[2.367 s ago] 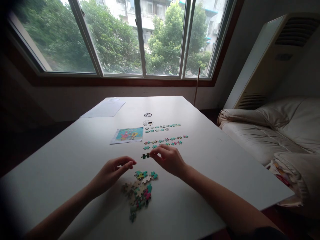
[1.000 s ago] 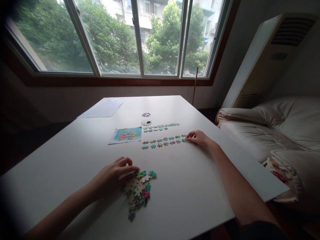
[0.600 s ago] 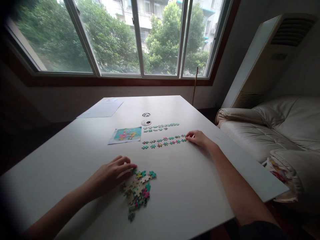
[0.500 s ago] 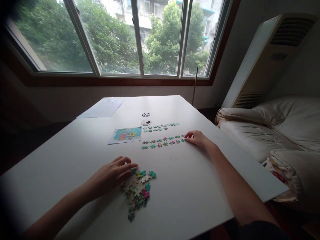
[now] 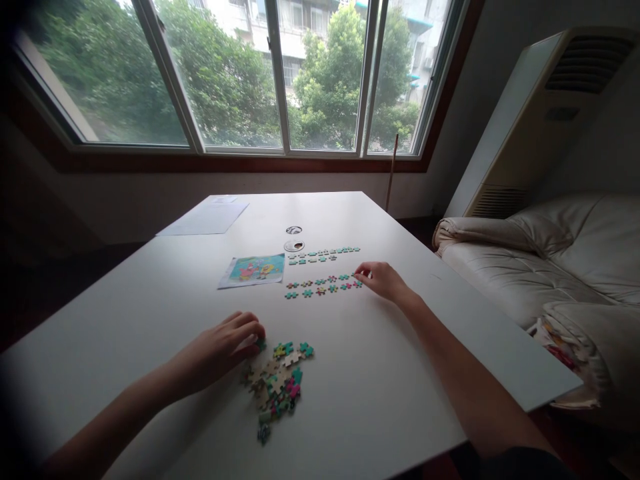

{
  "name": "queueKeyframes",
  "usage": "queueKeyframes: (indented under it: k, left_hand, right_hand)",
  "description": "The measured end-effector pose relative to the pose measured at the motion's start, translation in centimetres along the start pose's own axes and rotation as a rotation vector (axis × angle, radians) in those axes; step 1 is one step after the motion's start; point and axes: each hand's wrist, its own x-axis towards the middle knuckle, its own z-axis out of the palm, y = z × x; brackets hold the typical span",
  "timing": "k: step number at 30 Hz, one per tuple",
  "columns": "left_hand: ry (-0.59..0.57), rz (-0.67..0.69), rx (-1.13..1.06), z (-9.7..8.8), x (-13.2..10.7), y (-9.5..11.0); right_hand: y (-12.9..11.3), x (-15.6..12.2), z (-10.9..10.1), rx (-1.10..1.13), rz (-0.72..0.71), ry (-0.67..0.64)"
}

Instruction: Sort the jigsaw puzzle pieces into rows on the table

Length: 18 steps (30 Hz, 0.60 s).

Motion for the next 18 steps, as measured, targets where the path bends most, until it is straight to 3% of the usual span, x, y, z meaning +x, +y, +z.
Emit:
queueKeyframes:
  k: [9, 13, 18]
  left_hand:
    - [0.178, -0.079, -0.309, 1.0, 0.5, 0.4]
    - [0.226, -0.194, -0.543, 0.9, 0.9, 1.1]
    - [0.258, -0.367, -0.911, 0.7, 1.2, 1.5]
  right_hand:
    - [-9.6, -2.9, 4.2, 0.184, -0.341, -0.082]
    - [-11.4, -3.9, 5.1, 0.205, -0.366, -0.065]
    - [-11.9, -4.2, 5.3, 0.201, -0.348, -0.066]
